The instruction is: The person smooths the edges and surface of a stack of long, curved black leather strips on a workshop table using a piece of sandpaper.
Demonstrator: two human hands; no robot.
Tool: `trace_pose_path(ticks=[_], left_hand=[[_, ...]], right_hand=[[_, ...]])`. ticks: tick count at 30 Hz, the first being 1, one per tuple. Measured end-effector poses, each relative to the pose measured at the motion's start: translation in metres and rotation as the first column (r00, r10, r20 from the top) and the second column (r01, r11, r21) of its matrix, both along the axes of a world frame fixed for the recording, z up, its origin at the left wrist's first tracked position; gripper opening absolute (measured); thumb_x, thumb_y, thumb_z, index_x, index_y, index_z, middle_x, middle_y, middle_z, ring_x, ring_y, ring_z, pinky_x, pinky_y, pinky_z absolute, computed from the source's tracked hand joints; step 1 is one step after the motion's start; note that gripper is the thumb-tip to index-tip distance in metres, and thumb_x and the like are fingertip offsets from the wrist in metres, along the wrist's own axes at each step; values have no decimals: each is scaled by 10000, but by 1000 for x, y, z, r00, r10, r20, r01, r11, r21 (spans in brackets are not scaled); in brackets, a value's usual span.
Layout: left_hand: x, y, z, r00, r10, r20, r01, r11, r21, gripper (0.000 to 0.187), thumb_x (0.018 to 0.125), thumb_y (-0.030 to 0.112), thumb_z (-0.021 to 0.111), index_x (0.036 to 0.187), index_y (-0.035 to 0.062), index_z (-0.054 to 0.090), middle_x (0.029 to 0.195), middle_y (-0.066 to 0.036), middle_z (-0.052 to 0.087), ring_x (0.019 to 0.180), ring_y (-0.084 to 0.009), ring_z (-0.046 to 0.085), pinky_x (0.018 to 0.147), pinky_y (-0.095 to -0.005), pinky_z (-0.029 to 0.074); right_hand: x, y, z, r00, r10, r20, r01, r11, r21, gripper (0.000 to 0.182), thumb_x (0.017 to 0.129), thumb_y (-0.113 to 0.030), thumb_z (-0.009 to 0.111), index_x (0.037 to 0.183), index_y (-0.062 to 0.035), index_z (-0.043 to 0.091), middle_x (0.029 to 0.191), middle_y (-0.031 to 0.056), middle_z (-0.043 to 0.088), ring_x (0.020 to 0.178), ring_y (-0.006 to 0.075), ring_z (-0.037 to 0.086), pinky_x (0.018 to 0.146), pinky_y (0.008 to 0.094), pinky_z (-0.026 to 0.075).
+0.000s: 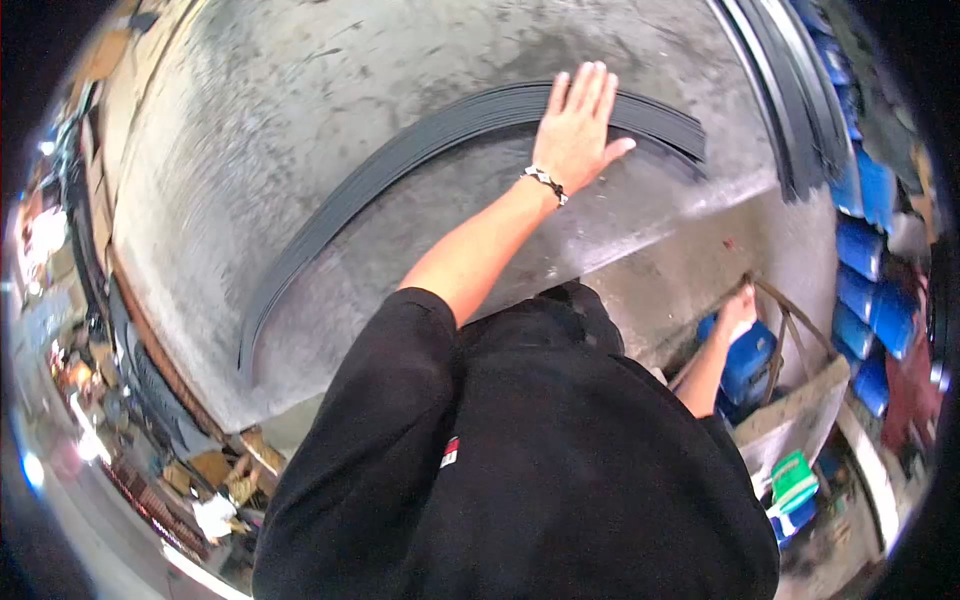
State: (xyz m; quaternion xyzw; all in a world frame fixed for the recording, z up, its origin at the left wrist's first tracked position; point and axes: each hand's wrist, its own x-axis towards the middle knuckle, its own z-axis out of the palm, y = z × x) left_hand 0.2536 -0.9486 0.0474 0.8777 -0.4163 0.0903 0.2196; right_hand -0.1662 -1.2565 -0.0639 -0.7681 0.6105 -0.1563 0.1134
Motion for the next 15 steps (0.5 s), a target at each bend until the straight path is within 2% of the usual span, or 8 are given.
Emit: trace_pose_path(ticks=[2, 3, 5, 7, 9, 11, 12, 15], left_hand=[[-1, 28, 2, 997, 2, -73, -8, 997, -81, 801, 1013, 539, 676, 1642, 88, 468, 1696, -201, 438, 1589, -373, 383, 1308, -544, 279], [3, 56, 4, 997, 58, -55, -60, 998, -30, 774, 1013, 521, 682, 1636, 106, 482, 1695, -204, 439, 1587, -375, 386, 1305, -544, 285], [8, 136, 9, 984, 180, -14, -178, 981, 77, 723, 1014, 485, 695, 1624, 143, 511, 1693, -209, 442, 1583, -380, 392, 1298, -546, 296], [0, 226, 11, 901, 433, -26, -425, 892, 152, 649, 1029, 408, 694, 1616, 181, 534, 1690, -217, 445, 1585, -387, 390, 1288, -554, 303], [-21, 317, 7, 764, 645, 4, -625, 740, 248, 610, 1079, 394, 619, 1646, 204, 501, 1705, -249, 413, 1597, -415, 365, 1281, -577, 296], [-49, 399, -3, 589, 807, 36, -790, 566, 237, 596, 1099, 422, 576, 1638, 182, 497, 1695, -258, 414, 1584, -460, 358, 1255, -622, 300], [-59, 437, -12, 479, 876, 61, -853, 448, 267, 602, 1114, 439, 541, 1655, 186, 470, 1707, -263, 394, 1592, -462, 343, 1262, -628, 287], [-86, 534, -39, 180, 979, 95, -948, 146, 284, 621, 1145, 477, 446, 1699, 204, 387, 1716, -273, 366, 1598, -473, 322, 1258, -681, 270]], right_hand=[[-27, -18, -11, 997, -4, -79, 3, 1000, -11, 514, 1105, -405, 536, 1103, 43, 789, 993, 325, 763, 875, 490, 749, 784, 567, 570], [-36, -24, -14, 993, 1, -119, 1, 1000, 14, 524, 1104, -405, 524, 1085, 47, 790, 992, 331, 759, 877, 491, 747, 787, 575, 567], [-49, -29, -23, 995, -94, -42, 98, 989, 112, 541, 1091, -412, 521, 1061, 54, 793, 983, 326, 764, 880, 493, 750, 794, 587, 570], [-96, -67, -61, 973, 59, -222, -15, 981, 195, 541, 1080, -419, 527, 1094, 46, 804, 1003, 304, 783, 895, 472, 767, 804, 587, 585], [-88, -60, -54, 894, -57, -445, 159, 968, 195, 563, 1067, -434, 544, 1103, 66, 801, 1023, 309, 786, 902, 465, 775, 813, 575, 604], [-64, -31, -22, 896, -142, -421, 247, 947, 207, 600, 1066, -441, 536, 1075, 102, 789, 1035, 339, 773, 932, 477, 773, 851, 577, 605], [-72, -36, -29, 927, -115, -356, 206, 951, 230, 632, 1063, -454, 546, 1045, 132, 782, 1016, 366, 760, 947, 511, 759, 874, 589, 601], [-58, -35, -11, 951, -59, -302, 131, 966, 224, 606, 1075, -432, 547, 1089, 129, 777, 1049, 366, 760, 980, 526, 749, 882, 599, 599]])
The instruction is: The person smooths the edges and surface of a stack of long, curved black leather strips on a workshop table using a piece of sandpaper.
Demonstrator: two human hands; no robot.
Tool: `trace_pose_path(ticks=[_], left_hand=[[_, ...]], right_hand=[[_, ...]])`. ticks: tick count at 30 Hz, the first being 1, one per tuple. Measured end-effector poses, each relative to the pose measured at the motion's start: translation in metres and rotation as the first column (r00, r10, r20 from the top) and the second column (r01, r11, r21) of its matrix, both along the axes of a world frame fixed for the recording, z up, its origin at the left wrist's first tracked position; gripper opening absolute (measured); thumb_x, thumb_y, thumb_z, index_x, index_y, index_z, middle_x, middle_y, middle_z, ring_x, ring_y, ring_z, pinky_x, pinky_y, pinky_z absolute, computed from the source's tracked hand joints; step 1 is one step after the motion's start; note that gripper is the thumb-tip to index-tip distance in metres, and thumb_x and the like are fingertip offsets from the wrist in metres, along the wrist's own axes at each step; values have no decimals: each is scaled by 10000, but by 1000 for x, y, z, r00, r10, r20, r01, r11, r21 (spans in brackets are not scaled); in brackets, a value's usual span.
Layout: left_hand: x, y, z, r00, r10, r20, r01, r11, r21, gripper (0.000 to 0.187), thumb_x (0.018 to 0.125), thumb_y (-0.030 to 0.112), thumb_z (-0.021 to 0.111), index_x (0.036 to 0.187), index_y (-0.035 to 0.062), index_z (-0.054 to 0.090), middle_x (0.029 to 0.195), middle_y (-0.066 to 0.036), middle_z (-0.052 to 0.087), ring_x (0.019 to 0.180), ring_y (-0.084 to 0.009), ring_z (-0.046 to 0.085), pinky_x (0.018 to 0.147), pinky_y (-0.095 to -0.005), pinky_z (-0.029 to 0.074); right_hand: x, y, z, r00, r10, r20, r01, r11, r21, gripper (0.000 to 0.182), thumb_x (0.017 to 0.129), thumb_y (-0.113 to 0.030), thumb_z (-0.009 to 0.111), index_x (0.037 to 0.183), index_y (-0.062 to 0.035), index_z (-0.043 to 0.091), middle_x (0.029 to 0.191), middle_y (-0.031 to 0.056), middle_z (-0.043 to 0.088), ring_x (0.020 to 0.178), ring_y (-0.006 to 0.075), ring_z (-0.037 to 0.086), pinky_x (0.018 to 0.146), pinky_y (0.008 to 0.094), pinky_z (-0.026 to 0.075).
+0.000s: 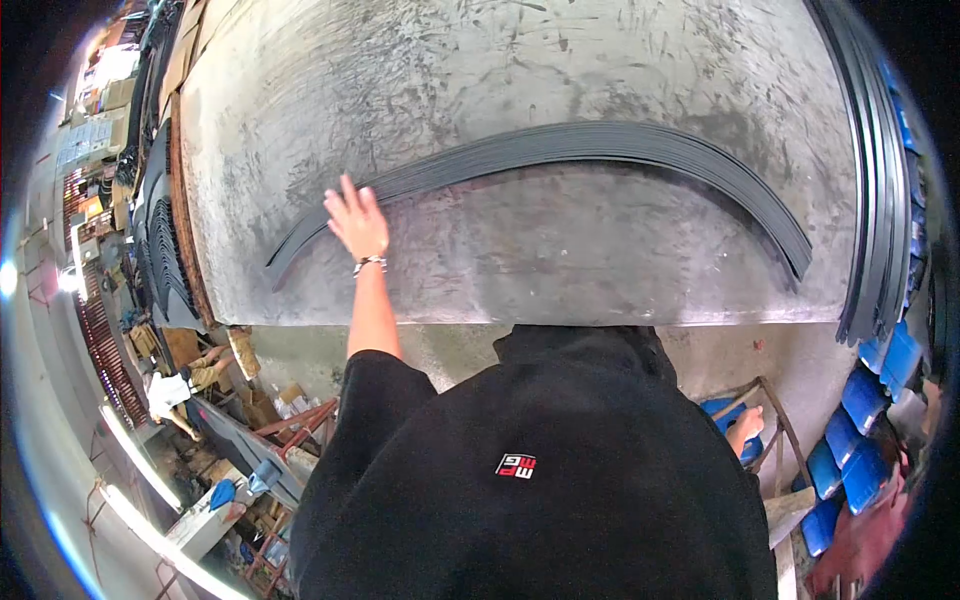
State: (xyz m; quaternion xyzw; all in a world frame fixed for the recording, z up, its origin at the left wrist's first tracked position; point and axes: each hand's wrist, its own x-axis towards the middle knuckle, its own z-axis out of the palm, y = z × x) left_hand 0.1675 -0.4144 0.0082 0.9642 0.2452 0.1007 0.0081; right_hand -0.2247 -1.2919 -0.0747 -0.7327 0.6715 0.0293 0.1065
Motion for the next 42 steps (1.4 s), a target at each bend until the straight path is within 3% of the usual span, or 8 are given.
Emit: trace_pose_path(ticks=[7, 10, 12, 16, 22, 30, 38, 42], left_hand=[[0, 191, -45, 859, 424, -285, -395, 905, 155, 625, 1119, 544, 414, 1625, 182, 467, 1636, -251, 458, 1496, -458, 444, 1066, -755, 456], [50, 90, -4, 891, 454, -21, -452, 890, 50, 658, 1110, 560, 469, 1501, 51, 615, 1576, -270, 556, 1460, -430, 527, 1119, -681, 456], [91, -22, 27, 980, -22, 198, 71, 968, -242, 645, 1091, 505, 589, 1431, -39, 649, 1507, -282, 624, 1417, -431, 580, 1184, -551, 446], [120, -312, 91, 515, -802, 303, 840, 402, -364, 724, 953, 484, 800, 1482, 23, 622, 1532, -224, 619, 1466, -400, 526, 1249, -520, 367], [120, -522, 71, -9, -974, 224, 960, -71, -269, 1025, 801, 649, 840, 1615, 117, 514, 1624, -193, 504, 1501, -380, 472, 1272, -564, 323], [118, -580, 60, 64, -992, 111, 957, 30, -290, 653, 890, 319, 854, 1474, 148, 617, 1243, -117, 626, 1208, -324, 590, 991, -467, 478], [94, -593, 48, 30, -999, 39, 996, 27, -84, 840, 1020, 418, 701, 1666, 2, 361, 1670, -211, 446, 1567, -375, 399, 1277, -530, 316], [97, -597, 48, 25, -999, 39, 994, 20, -107, 823, 1057, 395, 658, 1669, -43, 326, 1733, -229, 363, 1637, -383, 295, 1324, -535, 249]], right_hand=[[82, -21, 85, 899, 438, -18, -417, 840, -347, 485, 1145, -342, 503, 1284, 53, 749, 1237, 316, 751, 1112, 481, 740, 962, 526, 594], [155, -18, 103, 693, 718, 61, -571, 599, -562, 396, 1071, -55, 549, 1448, -55, 673, 1398, 162, 739, 1216, 322, 727, 1048, 377, 557], [246, 51, 159, 575, 736, 357, -468, 654, -595, 307, 1096, -104, 574, 1331, 19, 729, 1366, 197, 750, 1285, 326, 707, 1139, 409, 521], [322, 53, 145, 490, 853, 181, -571, 471, -672, 329, 1109, -194, 618, 1405, -92, 717, 1473, 134, 701, 1389, 297, 649, 1127, 474, 494], [330, 59, 102, 629, 748, 211, -538, 615, -577, 407, 1124, -308, 603, 1514, -198, 645, 1566, 42, 644, 1477, 240, 571, 1193, 557, 383], [315, 67, 115, 596, 667, 448, -460, 740, -490, 383, 1134, -308, 584, 1475, -164, 682, 1546, 50, 661, 1456, 254, 588, 1169, 558, 395], [365, 139, 118, 628, 716, 304, -533, 681, -503, 335, 1083, -242, 628, 1325, -38, 738, 1350, 154, 762, 1296, 291, 701, 1085, 487, 483], [360, 91, 129, 522, 548, 653, -331, 836, -436, 288, 1073, -188, 642, 1276, -18, 752, 1244, 191, 784, 1156, 366, 747, 1005, 476, 569]])
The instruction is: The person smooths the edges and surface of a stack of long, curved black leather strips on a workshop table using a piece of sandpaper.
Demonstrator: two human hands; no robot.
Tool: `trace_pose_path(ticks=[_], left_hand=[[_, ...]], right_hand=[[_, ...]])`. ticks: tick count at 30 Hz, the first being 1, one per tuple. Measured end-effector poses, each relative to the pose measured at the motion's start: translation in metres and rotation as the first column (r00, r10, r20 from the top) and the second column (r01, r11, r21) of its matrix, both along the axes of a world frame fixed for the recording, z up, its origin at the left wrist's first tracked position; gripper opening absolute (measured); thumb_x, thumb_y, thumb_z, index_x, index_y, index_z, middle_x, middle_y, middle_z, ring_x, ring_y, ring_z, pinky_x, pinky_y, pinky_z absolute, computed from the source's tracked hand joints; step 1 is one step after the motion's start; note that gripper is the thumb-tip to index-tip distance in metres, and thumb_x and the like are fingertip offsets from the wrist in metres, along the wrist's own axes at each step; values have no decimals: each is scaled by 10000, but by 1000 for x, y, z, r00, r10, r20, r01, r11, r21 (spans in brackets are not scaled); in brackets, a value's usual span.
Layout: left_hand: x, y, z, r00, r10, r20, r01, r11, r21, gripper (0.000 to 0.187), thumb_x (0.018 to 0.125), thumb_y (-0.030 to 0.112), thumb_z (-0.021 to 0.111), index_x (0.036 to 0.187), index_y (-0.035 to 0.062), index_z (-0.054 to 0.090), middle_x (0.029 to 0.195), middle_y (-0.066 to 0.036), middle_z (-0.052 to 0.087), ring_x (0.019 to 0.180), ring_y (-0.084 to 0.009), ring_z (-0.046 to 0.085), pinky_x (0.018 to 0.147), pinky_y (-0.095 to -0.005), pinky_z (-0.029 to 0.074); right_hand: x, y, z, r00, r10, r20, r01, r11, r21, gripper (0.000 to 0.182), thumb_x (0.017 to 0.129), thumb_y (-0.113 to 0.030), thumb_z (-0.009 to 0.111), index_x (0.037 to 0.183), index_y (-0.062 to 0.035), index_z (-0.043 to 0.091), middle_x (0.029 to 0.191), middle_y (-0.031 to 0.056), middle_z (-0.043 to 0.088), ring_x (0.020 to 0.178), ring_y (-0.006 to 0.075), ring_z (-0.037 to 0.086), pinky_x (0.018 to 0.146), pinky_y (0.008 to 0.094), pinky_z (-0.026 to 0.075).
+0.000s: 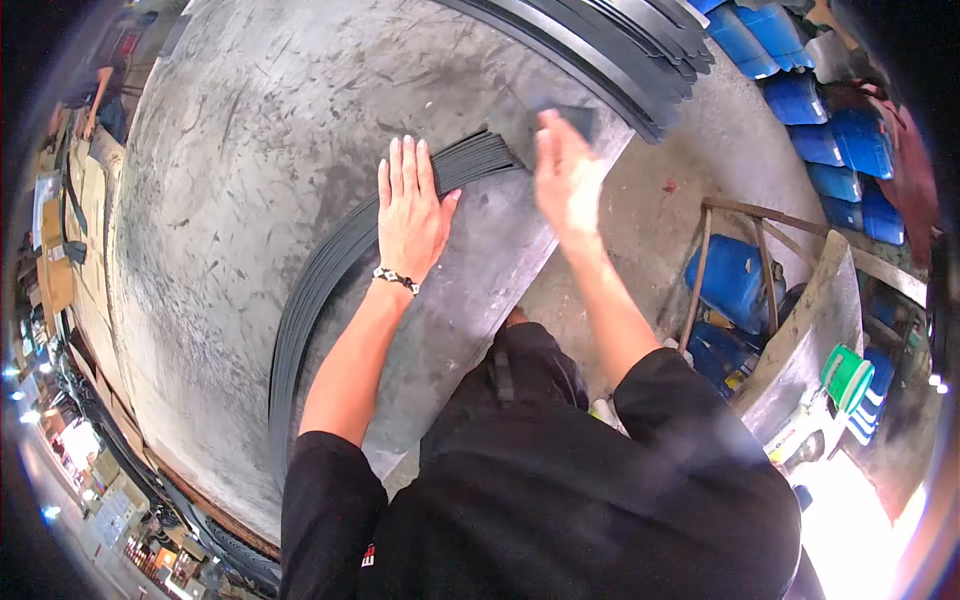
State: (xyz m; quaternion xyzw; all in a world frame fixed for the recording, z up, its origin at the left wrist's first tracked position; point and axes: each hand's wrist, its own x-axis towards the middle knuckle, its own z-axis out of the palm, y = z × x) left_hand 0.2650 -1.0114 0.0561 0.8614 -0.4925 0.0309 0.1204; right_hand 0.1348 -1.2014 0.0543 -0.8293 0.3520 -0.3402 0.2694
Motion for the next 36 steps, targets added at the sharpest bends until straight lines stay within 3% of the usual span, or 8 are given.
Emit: trace_pose_path(ticks=[2, 6, 10, 14, 16, 18, 30, 36], left_hand=[[2, -4, 1, 1000, -8, -15, 8, 1000, -11, 818, 1056, 383, 659, 1669, -43, 325, 1732, -234, 363, 1635, -380, 300, 1327, -529, 247], [4, -10, 0, 1000, -6, -25, 6, 1000, 10, 815, 1051, 360, 668, 1669, -44, 322, 1728, -237, 368, 1629, -384, 313, 1330, -522, 249], [7, -5, 0, 999, -41, -28, 42, 998, 38, 807, 1047, 355, 673, 1673, -23, 331, 1733, -206, 378, 1619, -363, 340, 1322, -506, 270], [4, -6, -2, 1000, -22, -17, 22, 999, 33, 795, 1054, 376, 662, 1671, -13, 347, 1740, -197, 370, 1618, -347, 347, 1322, -498, 271], [3, -5, -4, 1000, -17, 1, 17, 999, 34, 806, 1038, 375, 679, 1665, -15, 356, 1739, -201, 370, 1618, -353, 343, 1322, -502, 269], [2, -7, -3, 1000, -1, 9, 1, 999, 43, 813, 1029, 373, 688, 1662, -17, 359, 1738, -203, 370, 1618, -358, 341, 1323, -505, 266], [45, 63, 31, 989, 71, -130, -69, 997, 16, 1039, 845, 574, 848, 1643, 48, 443, 1657, -186, 491, 1545, -374, 444, 1306, -565, 267], [42, 84, 0, 981, 145, -129, -150, 988, -27, 741, 861, 534, 829, 1484, 177, 647, 1696, -78, 488, 1576, -306, 419, 1254, -553, 328]], right_hand=[[-6, -15, 6, 978, -206, 39, 201, 973, 115, 260, 1082, -154, 614, 1217, 19, 753, 1163, 232, 782, 1063, 411, 758, 934, 507, 591], [5, 62, -4, 984, 5, -178, -35, 986, -166, 342, 1111, -217, 581, 1311, 7, 745, 1304, 254, 752, 1205, 394, 739, 940, 478, 583], [-3, 26, 18, 988, -23, 155, -60, 855, 516, 419, 1154, -280, 551, 1369, 43, 709, 1397, 247, 718, 1334, 367, 686, 1103, 438, 530], [-7, 1, 26, 967, -213, 138, 133, 888, 441, 399, 1157, -265, 545, 1336, 41, 727, 1295, 248, 764, 1210, 401, 745, 1046, 405, 574], [11, 27, 8, 989, 81, 124, -114, 949, 294, 368, 1138, -265, 565, 1342, -12, 737, 1355, 236, 737, 1292, 385, 700, 1098, 519, 527], [19, 62, 3, 921, 132, -365, -217, 955, -202, 424, 1067, -340, 645, 1454, -174, 693, 1602, 145, 581, 1503, 319, 510, 1149, 688, 326], [17, 53, -2, 888, 107, -446, -264, 914, -306, 480, 1017, -308, 737, 1491, -308, 660, 1638, 60, 554, 1484, 290, 524, 1076, 671, 372], [20, 49, 0, 877, 117, -467, -281, 912, -299, 404, 1040, -285, 711, 1444, -279, 707, 1619, -7, 590, 1523, 258, 501, 1099, 672, 351]])
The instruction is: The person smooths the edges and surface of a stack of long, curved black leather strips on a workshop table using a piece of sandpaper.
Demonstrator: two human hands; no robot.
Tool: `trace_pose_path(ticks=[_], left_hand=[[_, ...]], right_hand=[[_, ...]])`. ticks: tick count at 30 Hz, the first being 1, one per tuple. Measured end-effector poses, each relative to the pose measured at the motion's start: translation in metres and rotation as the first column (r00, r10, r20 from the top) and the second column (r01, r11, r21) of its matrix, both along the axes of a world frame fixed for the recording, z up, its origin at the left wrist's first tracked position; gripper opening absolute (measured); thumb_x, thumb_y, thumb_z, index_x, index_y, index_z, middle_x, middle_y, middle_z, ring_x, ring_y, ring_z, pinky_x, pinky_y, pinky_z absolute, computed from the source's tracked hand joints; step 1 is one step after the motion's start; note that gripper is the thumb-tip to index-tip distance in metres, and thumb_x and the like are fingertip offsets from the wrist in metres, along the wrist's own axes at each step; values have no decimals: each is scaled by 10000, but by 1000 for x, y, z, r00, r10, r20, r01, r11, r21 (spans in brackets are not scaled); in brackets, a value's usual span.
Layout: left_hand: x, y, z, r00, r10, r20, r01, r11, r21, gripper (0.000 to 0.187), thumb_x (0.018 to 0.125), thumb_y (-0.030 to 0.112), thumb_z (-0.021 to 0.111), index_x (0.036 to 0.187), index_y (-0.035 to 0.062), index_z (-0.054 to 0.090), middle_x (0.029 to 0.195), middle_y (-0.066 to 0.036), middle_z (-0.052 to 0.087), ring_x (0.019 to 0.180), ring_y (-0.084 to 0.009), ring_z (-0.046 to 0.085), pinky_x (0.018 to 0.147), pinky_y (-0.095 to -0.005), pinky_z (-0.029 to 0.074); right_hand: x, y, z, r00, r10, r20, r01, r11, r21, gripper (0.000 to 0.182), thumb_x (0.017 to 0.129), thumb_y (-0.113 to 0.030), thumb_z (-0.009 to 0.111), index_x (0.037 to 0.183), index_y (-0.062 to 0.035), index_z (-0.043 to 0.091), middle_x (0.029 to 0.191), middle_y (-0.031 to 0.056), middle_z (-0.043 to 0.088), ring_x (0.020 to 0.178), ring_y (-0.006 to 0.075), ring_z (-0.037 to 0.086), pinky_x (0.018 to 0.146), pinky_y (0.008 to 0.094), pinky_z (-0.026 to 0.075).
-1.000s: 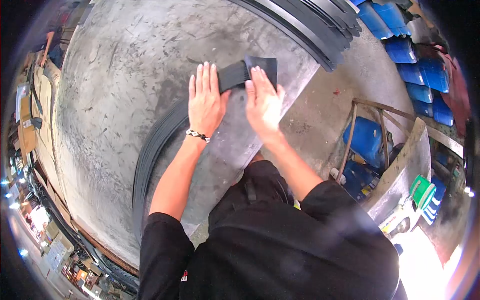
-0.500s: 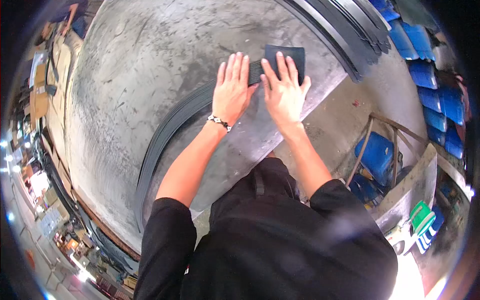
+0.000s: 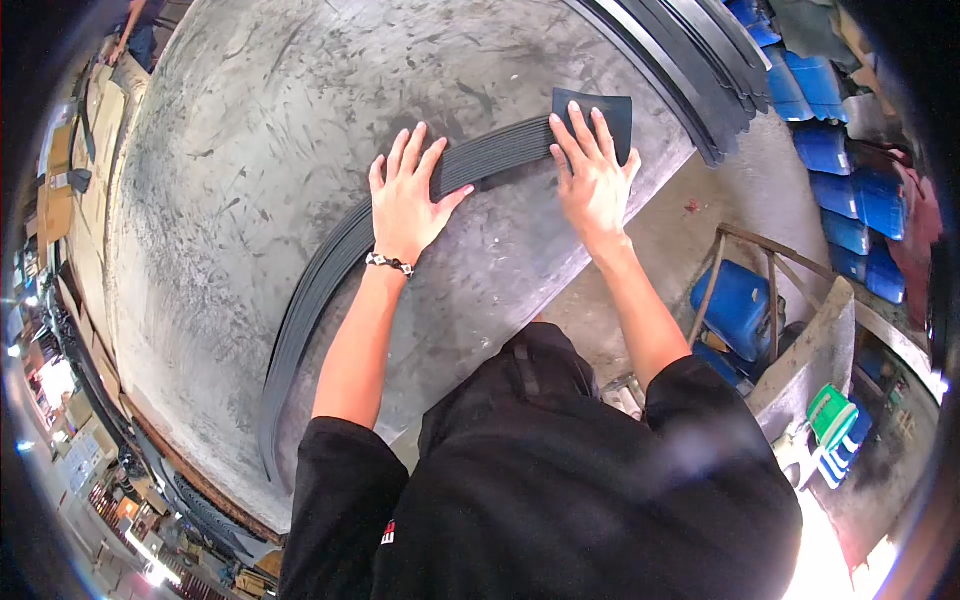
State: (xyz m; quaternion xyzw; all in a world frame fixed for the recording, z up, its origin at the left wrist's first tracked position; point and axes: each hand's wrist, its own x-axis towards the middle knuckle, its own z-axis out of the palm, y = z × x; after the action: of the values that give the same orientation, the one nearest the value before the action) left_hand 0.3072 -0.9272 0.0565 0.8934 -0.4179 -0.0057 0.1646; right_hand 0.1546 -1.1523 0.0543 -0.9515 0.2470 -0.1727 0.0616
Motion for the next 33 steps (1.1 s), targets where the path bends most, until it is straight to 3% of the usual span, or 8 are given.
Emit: trace_pose_path(ticks=[6, 11, 14, 19, 23, 28, 30, 33], left_hand=[[1, 5, -5, 1000, -17, -6, 16, 996, -90, 740, 878, 531, 819, 1503, 182, 630, 1703, -49, 488, 1591, -277, 407, 1247, -593, 331], [3, 4, -13, 999, -17, 44, 20, 996, -84, 747, 909, 542, 790, 1529, 167, 609, 1690, -30, 505, 1584, -258, 417, 1246, -584, 349], [-2, 9, -13, 1000, -11, 29, 13, 996, -84, 766, 919, 559, 776, 1545, 155, 595, 1674, -24, 524, 1580, -248, 421, 1244, -581, 359], [2, 8, -13, 997, -21, 75, 23, 999, -27, 779, 934, 564, 758, 1566, 148, 572, 1678, -15, 517, 1578, -237, 424, 1245, -569, 367], [-1, 7, -13, 997, -20, 73, 23, 999, -32, 778, 943, 555, 757, 1577, 150, 560, 1681, -8, 514, 1578, -230, 422, 1241, -569, 373], [3, 8, -13, 988, -44, 148, 34, 997, 68, 783, 956, 607, 719, 1575, 154, 563, 1675, -5, 518, 1570, -226, 431, 1229, -564, 387], [1, 7, -16, 985, -61, 159, 51, 996, 67, 786, 954, 606, 719, 1579, 158, 558, 1682, -2, 508, 1568, -226, 432, 1227, -561, 390], [0, 6, -11, 996, -21, 83, 19, 1000, 22, 792, 943, 566, 746, 1597, 171, 538, 1708, 8, 474, 1569, -228, 429, 1224, -560, 394]], right_hand=[[11, 41, -5, 984, -180, -14, 178, 980, -93, 354, 1053, -278, 662, 1387, -187, 737, 1548, -4, 663, 1527, 262, 504, 1078, 707, 390], [15, 121, 9, 964, 177, -197, -193, 979, -68, 467, 938, -248, 705, 1402, -206, 725, 1582, -6, 629, 1530, 267, 496, 1098, 686, 411], [15, 51, 19, 944, -266, -197, 267, 964, -24, 376, 1046, -224, 629, 1410, -189, 718, 1585, 7, 621, 1494, 295, 536, 1089, 689, 421], [20, 148, 10, 978, 79, -191, -101, 989, -110, 356, 1023, -256, 643, 1362, -186, 727, 1559, 14, 630, 1458, 320, 586, 1086, 670, 402], [6, 57, -2, 948, -312, -67, 299, 943, -148, 336, 1027, -250, 652, 1351, -190, 716, 1459, 25, 670, 1426, 339, 568, 1050, 670, 425], [25, 160, 10, 988, 18, -156, -37, 992, -123, 336, 1010, -265, 675, 1332, -197, 742, 1483, 18, 679, 1432, 316, 566, 1032, 659, 438], [14, 118, 15, 978, -15, -208, -21, 985, -169, 308, 1011, -241, 677, 1305, -188, 752, 1465, 13, 690, 1418, 310, 581, 1044, 658, 439], [19, 67, 9, 918, -387, -84, 377, 919, -116, 295, 1043, -239, 648, 1319, -183, 735, 1432, 18, 695, 1375, 287, 603, 1012, 693, 466]])
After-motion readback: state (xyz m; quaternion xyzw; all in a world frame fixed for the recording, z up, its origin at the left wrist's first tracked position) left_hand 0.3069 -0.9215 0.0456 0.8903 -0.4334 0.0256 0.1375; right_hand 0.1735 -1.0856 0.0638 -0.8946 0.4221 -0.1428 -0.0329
